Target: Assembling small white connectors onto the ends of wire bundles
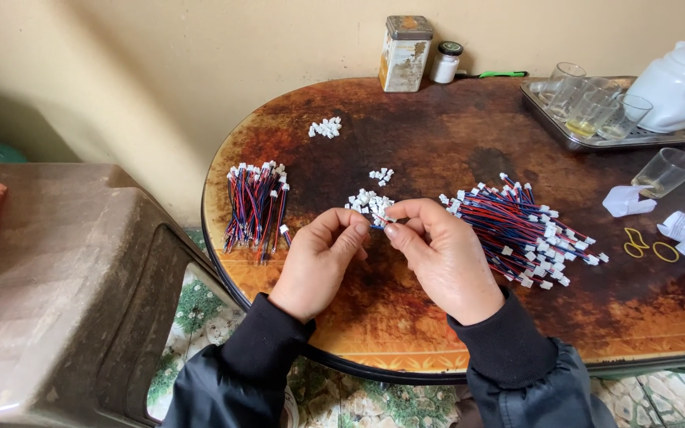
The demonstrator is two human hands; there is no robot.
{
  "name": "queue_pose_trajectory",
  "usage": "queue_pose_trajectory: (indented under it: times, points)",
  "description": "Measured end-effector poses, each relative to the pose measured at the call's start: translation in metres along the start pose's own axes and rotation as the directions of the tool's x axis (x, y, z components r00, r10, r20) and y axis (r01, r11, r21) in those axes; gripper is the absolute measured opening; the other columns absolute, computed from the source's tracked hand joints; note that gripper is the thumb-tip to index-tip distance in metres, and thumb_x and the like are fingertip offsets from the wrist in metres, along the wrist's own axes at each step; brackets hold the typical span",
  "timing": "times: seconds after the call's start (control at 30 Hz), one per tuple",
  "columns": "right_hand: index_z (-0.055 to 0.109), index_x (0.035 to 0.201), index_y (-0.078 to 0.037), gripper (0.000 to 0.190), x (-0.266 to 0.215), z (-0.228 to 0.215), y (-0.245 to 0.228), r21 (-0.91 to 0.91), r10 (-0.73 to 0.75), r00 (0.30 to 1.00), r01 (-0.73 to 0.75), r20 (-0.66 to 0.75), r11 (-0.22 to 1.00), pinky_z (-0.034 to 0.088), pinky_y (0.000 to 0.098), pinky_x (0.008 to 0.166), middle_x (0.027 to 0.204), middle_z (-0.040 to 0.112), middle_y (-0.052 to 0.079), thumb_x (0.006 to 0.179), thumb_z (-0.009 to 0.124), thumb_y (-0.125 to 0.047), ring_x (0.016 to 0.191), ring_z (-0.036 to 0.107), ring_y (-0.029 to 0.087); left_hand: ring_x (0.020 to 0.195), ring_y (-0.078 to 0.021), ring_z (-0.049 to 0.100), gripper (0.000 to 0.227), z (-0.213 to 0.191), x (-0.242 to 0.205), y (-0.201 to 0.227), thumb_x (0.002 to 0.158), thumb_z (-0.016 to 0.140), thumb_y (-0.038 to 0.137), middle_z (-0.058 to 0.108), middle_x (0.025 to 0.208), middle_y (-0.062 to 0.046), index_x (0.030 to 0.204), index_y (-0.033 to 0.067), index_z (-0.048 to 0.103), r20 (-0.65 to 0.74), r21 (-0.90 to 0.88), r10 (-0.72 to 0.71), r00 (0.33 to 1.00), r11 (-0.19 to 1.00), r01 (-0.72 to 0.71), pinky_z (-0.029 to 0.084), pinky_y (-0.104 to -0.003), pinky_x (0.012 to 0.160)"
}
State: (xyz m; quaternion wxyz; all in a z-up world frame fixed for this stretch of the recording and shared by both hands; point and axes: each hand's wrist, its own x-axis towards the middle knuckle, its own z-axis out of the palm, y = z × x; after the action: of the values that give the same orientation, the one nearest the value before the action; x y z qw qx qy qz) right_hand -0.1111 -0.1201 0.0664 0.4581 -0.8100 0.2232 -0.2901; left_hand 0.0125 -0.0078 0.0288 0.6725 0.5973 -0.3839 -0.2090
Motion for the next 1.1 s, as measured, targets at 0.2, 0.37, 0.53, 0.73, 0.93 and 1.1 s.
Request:
queue_pose_trajectory:
  times: [0.2, 0.37, 0.53, 0.73, 0.93, 1.1]
  points:
    - [0.075, 0.095, -0.011, 0.012, -0.003, -0.002, -0.004, -0.174, -0.071, 0.994, 0.084, 0.078, 0.981, 0.055, 0.0340, 0.064, 0.074, 0.073, 0.010, 0.090, 0.065, -0.016, 0.069, 0.067, 0.018, 0.085, -0.0262, 0.062, 0.012, -0.006, -0.004, 0.016, 0.095, 0.059, 0.014, 0.063, 0.092, -0.013, 0.088, 0.0058, 0.064, 0.047, 0.292, 0.380, 0.924, 0.879, -0.377, 0.051, -0.035, 0.076]
    - [0.076, 0.089, -0.012, 0.010, -0.002, -0.007, 0.003, -0.191, -0.163, 0.985, 0.170, 0.050, 0.967, 0.052, 0.0307, 0.068, 0.076, 0.069, 0.007, 0.089, 0.067, -0.017, 0.072, 0.064, 0.017, 0.090, -0.0249, 0.065, 0.009, -0.009, 0.002, 0.007, 0.093, 0.064, 0.014, 0.066, 0.091, -0.012, 0.091, 0.0062, 0.068, 0.067, 0.231, 0.318, 0.946, 0.917, -0.325, 0.051, -0.036, 0.081]
    - [0.076, 0.087, -0.009, 0.012, -0.002, -0.021, 0.005, -0.170, -0.070, 0.998, 0.069, 0.003, 0.983, 0.050, 0.0315, 0.062, 0.064, 0.067, 0.008, 0.089, 0.065, -0.013, 0.062, 0.059, 0.017, 0.088, -0.0301, 0.067, 0.016, -0.025, 0.027, 0.017, 0.092, 0.064, 0.016, 0.071, 0.089, -0.016, 0.100, 0.0041, 0.070, 0.063, 0.380, 0.193, 0.979, 0.903, -0.203, 0.051, -0.042, 0.081]
    - [0.077, 0.085, -0.013, 0.010, -0.005, -0.036, 0.016, -0.275, -0.003, 0.999, -0.008, -0.039, 0.961, 0.049, 0.0291, 0.056, 0.060, 0.066, 0.003, 0.085, 0.068, -0.018, 0.060, 0.060, 0.013, 0.091, -0.0327, 0.069, 0.014, -0.033, 0.074, -0.011, 0.086, 0.068, 0.021, 0.071, 0.091, -0.007, 0.098, 0.0184, 0.074, 0.166, 0.869, -0.060, 0.984, 0.481, -0.117, 0.055, -0.046, 0.082]
    - [0.077, 0.085, -0.013, 0.011, -0.005, -0.039, 0.013, -0.268, -0.006, 1.000, -0.002, -0.030, 0.963, 0.050, 0.0297, 0.055, 0.060, 0.065, 0.004, 0.084, 0.067, -0.017, 0.059, 0.061, 0.014, 0.092, -0.0292, 0.070, 0.020, -0.020, 0.078, -0.014, 0.085, 0.069, 0.032, 0.071, 0.094, -0.004, 0.102, 0.0211, 0.074, 0.135, 0.946, -0.188, 0.973, 0.318, -0.070, 0.057, -0.044, 0.081]
    - [0.077, 0.086, -0.010, 0.011, -0.007, -0.037, 0.011, -0.269, -0.044, 0.999, 0.037, -0.021, 0.962, 0.051, 0.0310, 0.054, 0.060, 0.065, 0.007, 0.084, 0.067, -0.015, 0.060, 0.063, 0.017, 0.083, -0.0294, 0.070, 0.013, -0.015, 0.087, -0.038, 0.085, 0.069, 0.031, 0.068, 0.086, -0.004, 0.093, 0.0223, 0.075, 0.120, 0.974, -0.140, 0.983, 0.210, -0.089, 0.059, -0.043, 0.075]
